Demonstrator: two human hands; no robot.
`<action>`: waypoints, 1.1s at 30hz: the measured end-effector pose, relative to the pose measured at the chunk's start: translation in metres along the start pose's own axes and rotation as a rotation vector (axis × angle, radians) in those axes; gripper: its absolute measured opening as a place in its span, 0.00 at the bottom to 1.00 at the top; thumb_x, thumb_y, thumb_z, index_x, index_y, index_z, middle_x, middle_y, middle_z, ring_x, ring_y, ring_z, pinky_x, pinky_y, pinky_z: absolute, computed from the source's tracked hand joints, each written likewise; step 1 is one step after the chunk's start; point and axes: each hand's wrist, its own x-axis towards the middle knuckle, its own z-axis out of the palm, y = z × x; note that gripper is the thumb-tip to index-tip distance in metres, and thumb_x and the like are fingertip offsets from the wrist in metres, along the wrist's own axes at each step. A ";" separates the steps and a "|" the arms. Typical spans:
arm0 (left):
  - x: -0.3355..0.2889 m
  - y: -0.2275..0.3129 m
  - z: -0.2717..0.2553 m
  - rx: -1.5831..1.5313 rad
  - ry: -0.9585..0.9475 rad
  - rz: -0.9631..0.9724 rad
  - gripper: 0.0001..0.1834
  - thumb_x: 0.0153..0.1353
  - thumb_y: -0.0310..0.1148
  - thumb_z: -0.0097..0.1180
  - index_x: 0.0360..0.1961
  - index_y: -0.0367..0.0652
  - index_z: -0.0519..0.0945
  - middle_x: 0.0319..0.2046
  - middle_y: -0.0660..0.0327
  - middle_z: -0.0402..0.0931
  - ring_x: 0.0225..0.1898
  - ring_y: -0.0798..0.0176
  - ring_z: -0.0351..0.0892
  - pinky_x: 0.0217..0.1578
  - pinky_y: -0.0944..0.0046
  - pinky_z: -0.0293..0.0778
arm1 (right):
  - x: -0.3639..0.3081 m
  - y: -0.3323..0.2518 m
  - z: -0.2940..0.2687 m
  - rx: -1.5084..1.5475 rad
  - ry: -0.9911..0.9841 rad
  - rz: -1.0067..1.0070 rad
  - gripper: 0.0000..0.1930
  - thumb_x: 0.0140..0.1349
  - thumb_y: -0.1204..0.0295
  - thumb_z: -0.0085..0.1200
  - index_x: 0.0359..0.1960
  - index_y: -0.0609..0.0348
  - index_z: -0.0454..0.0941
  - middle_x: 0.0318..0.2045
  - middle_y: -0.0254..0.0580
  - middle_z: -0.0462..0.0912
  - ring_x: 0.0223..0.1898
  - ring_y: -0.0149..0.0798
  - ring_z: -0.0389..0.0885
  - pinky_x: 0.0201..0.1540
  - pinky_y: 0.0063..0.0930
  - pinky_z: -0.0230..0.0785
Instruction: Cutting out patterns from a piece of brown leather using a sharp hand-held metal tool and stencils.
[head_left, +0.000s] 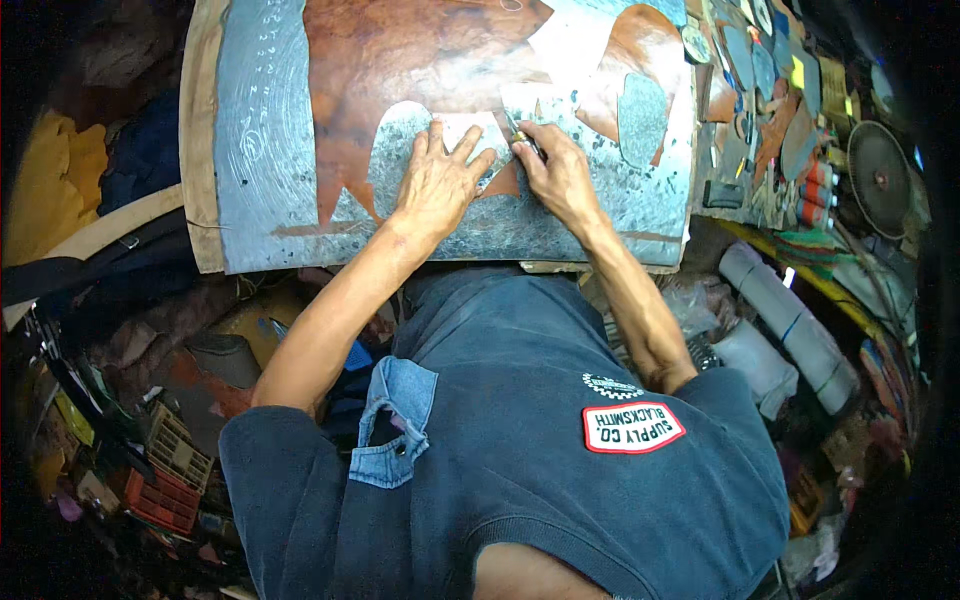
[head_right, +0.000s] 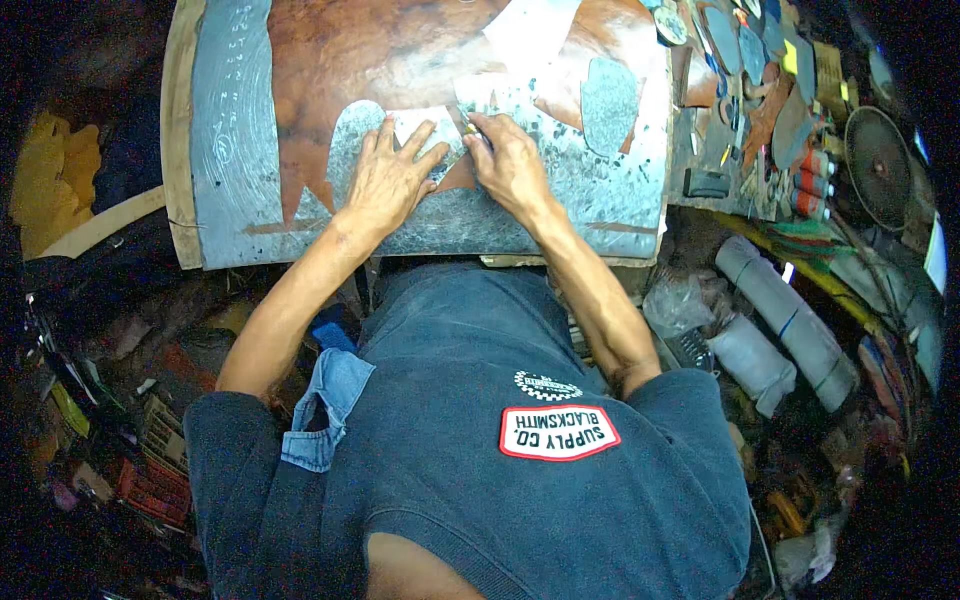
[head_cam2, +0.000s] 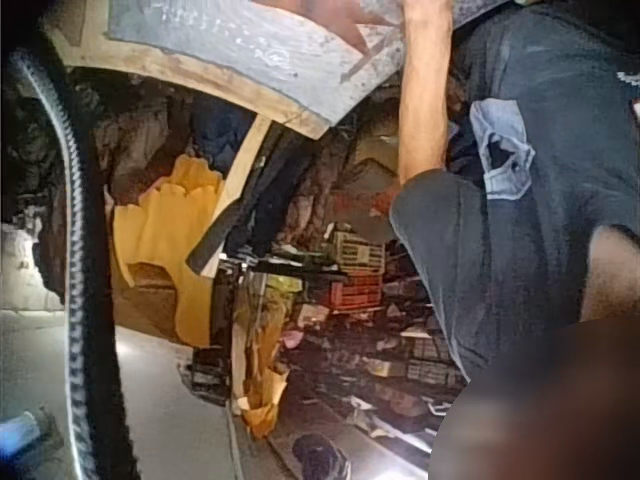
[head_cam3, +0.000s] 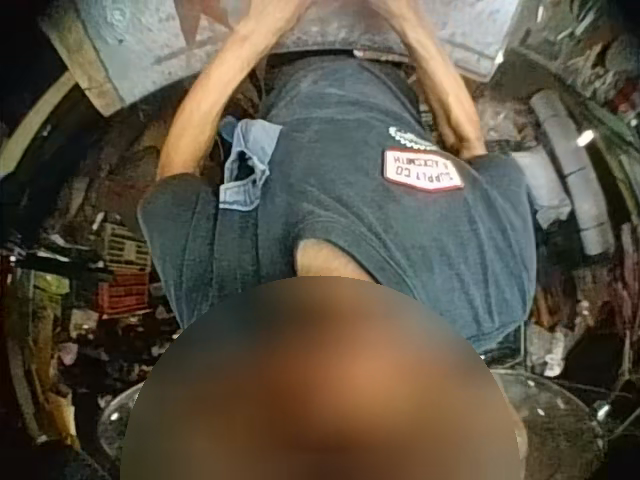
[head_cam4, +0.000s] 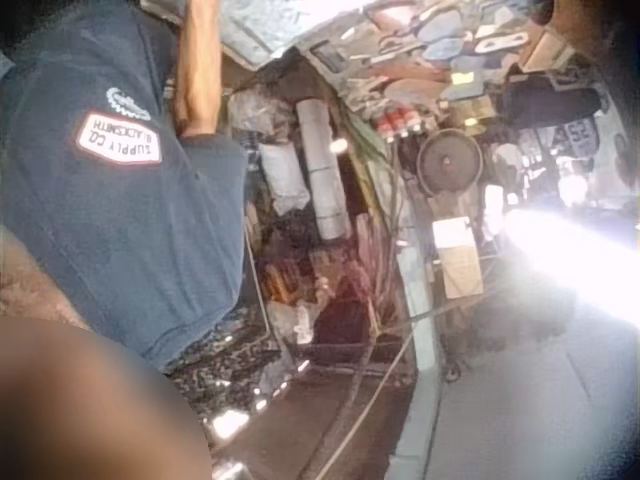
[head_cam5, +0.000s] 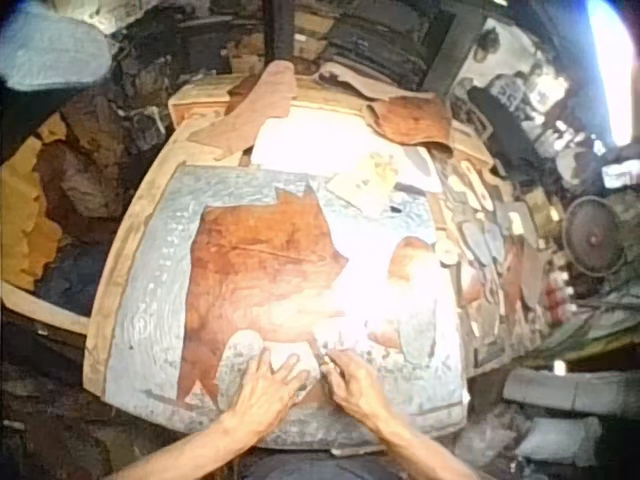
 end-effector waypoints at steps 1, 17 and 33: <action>0.002 0.000 -0.001 0.048 -0.009 0.016 0.27 0.54 0.41 0.65 0.57 0.55 0.76 0.64 0.60 0.66 0.62 0.36 0.63 0.57 0.44 0.63 | -0.002 0.000 0.006 0.012 0.035 0.014 0.14 0.60 0.74 0.57 0.48 0.65 0.79 0.40 0.57 0.81 0.42 0.57 0.81 0.46 0.41 0.74; 0.005 0.002 -0.004 0.213 -0.103 0.040 0.30 0.55 0.43 0.64 0.61 0.54 0.74 0.66 0.60 0.64 0.61 0.34 0.64 0.56 0.46 0.64 | 0.000 -0.014 0.018 -0.073 0.082 0.003 0.12 0.61 0.75 0.57 0.46 0.66 0.80 0.36 0.55 0.80 0.37 0.55 0.81 0.40 0.40 0.73; 0.010 0.000 -0.005 0.206 -0.134 0.039 0.30 0.56 0.43 0.64 0.61 0.59 0.73 0.67 0.61 0.64 0.61 0.35 0.65 0.56 0.46 0.64 | -0.051 -0.023 -0.006 -0.095 -0.038 0.119 0.12 0.63 0.73 0.53 0.47 0.64 0.79 0.35 0.60 0.78 0.36 0.61 0.79 0.39 0.48 0.72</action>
